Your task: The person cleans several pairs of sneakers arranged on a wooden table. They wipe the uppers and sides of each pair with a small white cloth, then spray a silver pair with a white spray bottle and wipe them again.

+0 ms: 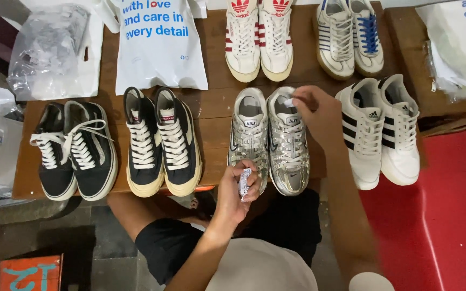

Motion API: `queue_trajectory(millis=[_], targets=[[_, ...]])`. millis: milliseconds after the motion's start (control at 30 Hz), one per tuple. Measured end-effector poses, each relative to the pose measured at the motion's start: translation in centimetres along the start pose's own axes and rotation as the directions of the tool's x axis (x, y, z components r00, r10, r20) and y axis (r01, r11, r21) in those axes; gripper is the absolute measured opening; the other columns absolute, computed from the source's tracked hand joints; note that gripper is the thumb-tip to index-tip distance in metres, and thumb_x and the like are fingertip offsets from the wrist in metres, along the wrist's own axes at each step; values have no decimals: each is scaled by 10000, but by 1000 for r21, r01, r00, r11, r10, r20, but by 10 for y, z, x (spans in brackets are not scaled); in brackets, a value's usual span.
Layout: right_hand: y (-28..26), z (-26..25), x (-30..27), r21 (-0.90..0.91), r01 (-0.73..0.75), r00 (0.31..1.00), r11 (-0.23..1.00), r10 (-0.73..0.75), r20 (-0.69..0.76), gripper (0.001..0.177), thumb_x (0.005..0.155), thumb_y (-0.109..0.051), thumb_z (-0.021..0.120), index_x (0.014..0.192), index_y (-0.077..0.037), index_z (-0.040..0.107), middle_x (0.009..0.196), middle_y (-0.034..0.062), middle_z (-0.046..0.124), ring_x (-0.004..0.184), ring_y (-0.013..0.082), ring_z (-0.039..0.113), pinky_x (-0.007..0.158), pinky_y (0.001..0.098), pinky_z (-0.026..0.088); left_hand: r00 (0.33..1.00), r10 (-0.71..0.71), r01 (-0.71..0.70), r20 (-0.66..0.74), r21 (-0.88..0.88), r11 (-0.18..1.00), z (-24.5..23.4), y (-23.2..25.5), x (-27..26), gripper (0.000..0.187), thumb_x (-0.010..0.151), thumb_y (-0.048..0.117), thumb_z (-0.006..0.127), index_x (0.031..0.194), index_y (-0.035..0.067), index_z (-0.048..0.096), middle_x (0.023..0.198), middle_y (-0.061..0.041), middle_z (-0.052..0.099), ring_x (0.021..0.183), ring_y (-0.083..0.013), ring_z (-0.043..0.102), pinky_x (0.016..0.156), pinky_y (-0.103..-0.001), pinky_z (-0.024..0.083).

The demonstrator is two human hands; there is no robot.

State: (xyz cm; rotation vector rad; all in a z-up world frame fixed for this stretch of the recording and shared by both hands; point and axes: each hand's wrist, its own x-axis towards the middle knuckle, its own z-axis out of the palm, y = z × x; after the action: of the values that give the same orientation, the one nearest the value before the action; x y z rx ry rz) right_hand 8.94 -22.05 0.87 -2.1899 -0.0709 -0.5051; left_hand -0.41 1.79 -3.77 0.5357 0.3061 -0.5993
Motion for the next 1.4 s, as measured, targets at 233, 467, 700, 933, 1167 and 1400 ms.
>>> queue_trajectory(millis=[233, 467, 700, 933, 1167, 1400], targets=[[-53, 14, -52, 34, 37, 999, 999, -37, 21, 155, 979, -18, 697, 1124, -50, 741, 958, 174, 712, 899, 335, 693, 844, 441, 541, 998, 58, -55, -29, 72, 996, 5, 9, -2, 239, 891, 117, 476, 1121, 52, 481, 759, -31, 330, 540, -118, 368, 369, -155, 246], [-103, 8, -77, 186, 221, 849, 957, -282, 446, 209, 899, -66, 727, 1105, -61, 760, 1121, 159, 690, 1016, 353, 670, 809, 429, 559, 979, 192, -171, -70, 232, 958, 22, 12, -9, 269, 1023, 88, 500, 1273, -12, 508, 898, -75, 442, 551, -65, 397, 362, -113, 278], [-75, 20, -82, 164, 330, 862, 929, -368, 349, 180, 924, -24, 699, 1064, -103, 778, 1118, 78, 689, 1038, 289, 663, 787, 372, 554, 978, 183, -155, -103, 232, 960, 11, 6, -1, 229, 1078, 163, 466, 1212, -4, 546, 911, -110, 486, 549, -68, 392, 352, -112, 237], [-40, 1, -49, 436, 67, 997, 897, -42, -68, 115, 961, -83, 767, 1048, -48, 701, 836, 75, 657, 716, 165, 569, 685, 317, 479, 989, 132, -123, -61, 130, 984, 16, 13, -9, 259, 987, 57, 455, 1219, -30, 532, 991, -212, 598, 526, -88, 391, 351, -126, 251], [-44, 23, -7, 238, -50, 999, 970, 52, -6, 105, 966, -113, 801, 1047, -92, 738, 952, 74, 742, 863, 154, 680, 808, 313, 545, 984, 156, -138, -82, 194, 971, 20, 12, -14, 197, 1039, 93, 509, 1198, -23, 519, 1083, -258, 654, 475, -57, 368, 328, -109, 251], [-73, 40, -13, 64, -8, 999, 998, 6, 38, 229, 978, -71, 733, 1204, -48, 707, 1062, 158, 745, 983, 339, 724, 804, 445, 579, 985, 154, -129, -76, 264, 956, 13, 19, -19, 160, 1070, 175, 529, 1113, 22, 538, 905, -231, 674, 427, -54, 313, 327, -133, 227]])
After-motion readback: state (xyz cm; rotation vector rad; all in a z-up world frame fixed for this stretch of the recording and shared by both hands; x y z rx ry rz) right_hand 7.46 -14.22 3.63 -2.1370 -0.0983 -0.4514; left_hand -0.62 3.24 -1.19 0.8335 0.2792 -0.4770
